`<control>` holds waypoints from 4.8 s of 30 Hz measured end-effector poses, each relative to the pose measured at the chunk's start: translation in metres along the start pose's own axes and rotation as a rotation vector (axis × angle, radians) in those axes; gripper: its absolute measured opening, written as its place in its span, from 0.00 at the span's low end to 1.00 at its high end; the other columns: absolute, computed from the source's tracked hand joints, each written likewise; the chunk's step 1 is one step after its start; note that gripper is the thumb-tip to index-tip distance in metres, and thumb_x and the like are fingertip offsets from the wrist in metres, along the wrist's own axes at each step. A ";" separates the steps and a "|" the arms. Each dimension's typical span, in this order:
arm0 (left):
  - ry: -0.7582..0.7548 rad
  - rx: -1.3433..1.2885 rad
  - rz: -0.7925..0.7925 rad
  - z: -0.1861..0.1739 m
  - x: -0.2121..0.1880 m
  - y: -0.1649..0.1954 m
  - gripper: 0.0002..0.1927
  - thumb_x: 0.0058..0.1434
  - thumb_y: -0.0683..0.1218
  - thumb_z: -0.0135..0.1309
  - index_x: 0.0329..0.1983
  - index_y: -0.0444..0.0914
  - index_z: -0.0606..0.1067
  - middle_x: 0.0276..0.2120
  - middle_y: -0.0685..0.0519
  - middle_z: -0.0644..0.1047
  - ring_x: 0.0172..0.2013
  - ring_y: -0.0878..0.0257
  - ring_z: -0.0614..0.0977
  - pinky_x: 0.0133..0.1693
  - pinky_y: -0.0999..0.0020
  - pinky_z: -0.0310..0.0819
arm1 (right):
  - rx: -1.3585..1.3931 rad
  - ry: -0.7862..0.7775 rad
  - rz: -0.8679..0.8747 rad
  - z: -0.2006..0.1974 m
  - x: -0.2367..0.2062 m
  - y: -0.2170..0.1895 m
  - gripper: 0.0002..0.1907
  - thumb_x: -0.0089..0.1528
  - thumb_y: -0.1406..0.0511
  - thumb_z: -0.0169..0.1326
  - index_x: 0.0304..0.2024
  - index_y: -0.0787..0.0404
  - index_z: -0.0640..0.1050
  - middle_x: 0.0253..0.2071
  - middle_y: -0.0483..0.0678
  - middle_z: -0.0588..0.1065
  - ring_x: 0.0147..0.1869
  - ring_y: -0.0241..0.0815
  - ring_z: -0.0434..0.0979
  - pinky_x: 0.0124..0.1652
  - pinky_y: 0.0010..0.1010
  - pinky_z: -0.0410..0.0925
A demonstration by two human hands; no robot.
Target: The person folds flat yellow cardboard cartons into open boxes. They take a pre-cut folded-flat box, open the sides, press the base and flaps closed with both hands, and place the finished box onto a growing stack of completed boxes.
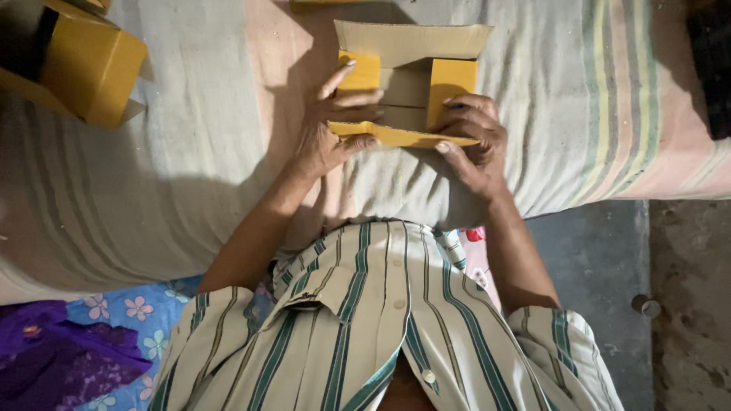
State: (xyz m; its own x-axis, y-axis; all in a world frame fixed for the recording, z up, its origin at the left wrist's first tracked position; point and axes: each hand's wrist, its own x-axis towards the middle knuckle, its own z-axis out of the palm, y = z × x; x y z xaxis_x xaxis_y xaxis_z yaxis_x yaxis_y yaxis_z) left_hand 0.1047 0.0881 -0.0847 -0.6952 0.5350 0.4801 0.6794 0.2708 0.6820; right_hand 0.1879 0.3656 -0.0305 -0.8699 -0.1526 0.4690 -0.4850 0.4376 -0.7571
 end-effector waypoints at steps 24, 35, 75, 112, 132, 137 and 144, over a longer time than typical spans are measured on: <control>0.316 -0.512 -0.264 0.022 -0.017 0.012 0.22 0.74 0.49 0.58 0.63 0.31 0.73 0.64 0.46 0.75 0.64 0.59 0.76 0.66 0.66 0.70 | 0.134 0.248 0.320 0.018 -0.022 0.012 0.13 0.65 0.65 0.66 0.45 0.68 0.80 0.54 0.50 0.74 0.58 0.39 0.74 0.56 0.29 0.68; 0.382 -0.542 -0.384 0.036 -0.014 0.021 0.23 0.76 0.45 0.54 0.71 0.36 0.67 0.64 0.47 0.74 0.66 0.60 0.74 0.68 0.66 0.69 | 0.294 0.461 0.454 0.037 -0.032 0.016 0.15 0.67 0.68 0.67 0.51 0.68 0.77 0.54 0.51 0.78 0.50 0.32 0.75 0.53 0.26 0.68; 0.220 -0.131 -0.643 0.036 0.038 -0.052 0.38 0.64 0.48 0.66 0.71 0.37 0.60 0.62 0.42 0.74 0.63 0.52 0.76 0.67 0.61 0.71 | 0.252 0.236 0.412 0.022 0.038 0.074 0.20 0.70 0.75 0.58 0.61 0.68 0.66 0.59 0.54 0.74 0.65 0.46 0.76 0.65 0.36 0.71; -0.357 -0.237 -0.368 -0.040 0.050 -0.033 0.51 0.64 0.80 0.20 0.70 0.42 0.71 0.77 0.46 0.55 0.75 0.49 0.53 0.70 0.49 0.42 | 0.329 -0.201 0.381 -0.020 0.026 0.047 0.31 0.69 0.50 0.44 0.66 0.62 0.74 0.79 0.56 0.55 0.81 0.55 0.57 0.75 0.42 0.53; -0.335 0.544 -0.536 0.022 0.044 0.022 0.36 0.73 0.67 0.28 0.77 0.43 0.53 0.75 0.37 0.51 0.74 0.40 0.45 0.68 0.33 0.29 | 0.315 -0.111 0.384 -0.005 0.018 0.043 0.28 0.75 0.55 0.42 0.73 0.63 0.67 0.76 0.53 0.59 0.81 0.51 0.57 0.76 0.39 0.54; -0.294 0.576 -0.495 0.027 0.047 0.031 0.40 0.72 0.70 0.33 0.79 0.45 0.50 0.76 0.34 0.45 0.75 0.38 0.41 0.70 0.31 0.28 | 0.576 -0.099 0.425 -0.008 0.017 0.049 0.32 0.75 0.48 0.34 0.73 0.60 0.67 0.79 0.53 0.58 0.83 0.50 0.54 0.79 0.39 0.48; -0.325 0.591 -0.449 0.037 0.034 0.054 0.43 0.70 0.71 0.36 0.79 0.43 0.49 0.76 0.34 0.44 0.75 0.38 0.40 0.68 0.31 0.21 | -0.232 -0.233 0.431 -0.005 0.031 0.024 0.38 0.73 0.47 0.32 0.77 0.62 0.57 0.79 0.65 0.44 0.82 0.60 0.40 0.75 0.44 0.45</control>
State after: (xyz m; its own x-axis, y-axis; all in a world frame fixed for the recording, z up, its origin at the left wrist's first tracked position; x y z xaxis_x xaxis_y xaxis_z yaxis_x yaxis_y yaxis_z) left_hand 0.1259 0.1503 -0.0517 -0.8899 0.4559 -0.0163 0.4267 0.8443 0.3241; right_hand 0.1498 0.3760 -0.0319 -0.9953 -0.0970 0.0046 -0.0701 0.6844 -0.7257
